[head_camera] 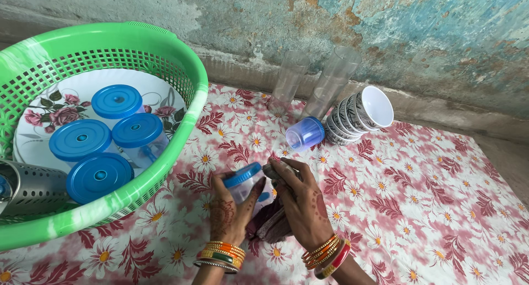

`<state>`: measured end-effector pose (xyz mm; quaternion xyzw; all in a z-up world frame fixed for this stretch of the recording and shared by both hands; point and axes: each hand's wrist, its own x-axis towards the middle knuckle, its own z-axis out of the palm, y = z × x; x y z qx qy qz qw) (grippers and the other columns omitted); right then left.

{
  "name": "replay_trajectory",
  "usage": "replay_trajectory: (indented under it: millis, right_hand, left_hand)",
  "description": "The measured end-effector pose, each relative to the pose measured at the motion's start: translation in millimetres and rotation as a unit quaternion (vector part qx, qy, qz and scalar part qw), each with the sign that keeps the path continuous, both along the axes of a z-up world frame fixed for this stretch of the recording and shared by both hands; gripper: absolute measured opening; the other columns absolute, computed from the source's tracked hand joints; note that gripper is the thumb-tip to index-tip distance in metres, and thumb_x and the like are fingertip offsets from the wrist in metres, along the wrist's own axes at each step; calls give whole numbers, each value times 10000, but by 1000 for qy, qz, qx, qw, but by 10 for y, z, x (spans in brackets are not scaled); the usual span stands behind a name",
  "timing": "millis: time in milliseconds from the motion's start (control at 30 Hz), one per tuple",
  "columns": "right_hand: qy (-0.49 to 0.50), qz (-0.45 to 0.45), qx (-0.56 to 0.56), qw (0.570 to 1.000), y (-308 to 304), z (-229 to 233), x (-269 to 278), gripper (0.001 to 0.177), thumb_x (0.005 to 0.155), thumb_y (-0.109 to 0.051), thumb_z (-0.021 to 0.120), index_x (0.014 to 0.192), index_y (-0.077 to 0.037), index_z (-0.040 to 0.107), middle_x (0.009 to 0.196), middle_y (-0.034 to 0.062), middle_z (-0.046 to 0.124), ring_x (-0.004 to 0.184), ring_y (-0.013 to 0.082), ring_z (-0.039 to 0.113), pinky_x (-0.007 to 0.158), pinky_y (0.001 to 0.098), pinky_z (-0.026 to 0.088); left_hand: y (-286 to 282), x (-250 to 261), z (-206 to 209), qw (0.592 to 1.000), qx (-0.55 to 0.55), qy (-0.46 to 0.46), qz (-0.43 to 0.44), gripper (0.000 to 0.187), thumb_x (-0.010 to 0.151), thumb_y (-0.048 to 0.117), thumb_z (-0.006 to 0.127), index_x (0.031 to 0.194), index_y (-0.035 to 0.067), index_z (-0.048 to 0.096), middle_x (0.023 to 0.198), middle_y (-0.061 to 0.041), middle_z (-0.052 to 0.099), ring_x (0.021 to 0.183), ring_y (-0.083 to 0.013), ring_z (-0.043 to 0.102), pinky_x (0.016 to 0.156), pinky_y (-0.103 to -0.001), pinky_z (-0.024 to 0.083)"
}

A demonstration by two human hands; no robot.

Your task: The person wipes several small plastic containers with blue lids and clear drinking glasses using a cloth on a floral-patterned cloth laid on the floor. The person handles each item one at a time, wiping the exterior and placing the containers into a green basket.

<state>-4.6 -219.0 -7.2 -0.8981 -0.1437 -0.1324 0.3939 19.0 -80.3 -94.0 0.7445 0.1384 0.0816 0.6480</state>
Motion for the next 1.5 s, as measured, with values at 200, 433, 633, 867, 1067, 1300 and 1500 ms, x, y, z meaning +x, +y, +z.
replay_trajectory:
  millis: [200,433,633,867,1067,1300,1500]
  right_hand:
    - [-33,18,-66,997,109,-79,-75,434,923,-84,621,1357,-78,648,1344,151,613,1192,327,625,984,413,519]
    - [-86,-41,-57,994,51,-97,-51,361,920,-94,628,1277,-100,680,1353,161,624,1199,327,631,985,427,527]
    - [-162,1,-191,968,169,-349,-132,370,874,-153,690,1235,-78,714,1375,169,617,1215,350,595,944,475,517]
    - [-177,7,-159,971,96,-548,126,322,961,-127,625,1262,-33,690,1310,200,682,1155,328,675,995,461,538]
    - [119,-97,-86,984,48,-481,414,276,1002,-244,576,1182,-100,727,1137,124,740,973,270,745,878,379,604]
    - [-227,34,-210,950,40,-586,-226,461,866,-99,655,1318,-10,645,1383,222,611,1314,421,539,1021,526,503]
    - [-140,2,-136,981,-92,-692,-29,426,928,-87,600,1347,-22,639,1379,215,615,1267,397,567,1037,488,510]
  left_hand:
    - [-11,-94,-77,988,117,-12,-99,352,998,260,613,1303,102,541,1029,-197,725,983,-382,722,791,-494,570]
    - [88,-24,-187,961,221,-166,-16,256,885,121,658,1134,76,703,980,-201,751,879,-400,726,745,-486,559]
    - [66,-87,-220,968,239,-72,-37,347,864,108,636,1202,154,703,898,-182,757,795,-362,740,729,-461,571]
    - [111,-53,-260,961,263,-82,-21,333,808,94,661,1127,158,731,903,-149,775,810,-349,745,765,-463,564]
    - [99,-69,-172,966,251,-62,-15,269,811,123,679,1071,165,736,922,-114,784,805,-326,753,738,-440,568]
    - [137,-105,-56,960,279,-16,-27,135,848,190,702,979,195,734,802,-134,759,740,-340,722,666,-461,533]
    - [131,-84,-41,957,279,-81,-18,160,800,157,699,958,175,722,855,-88,775,741,-316,743,635,-432,546]
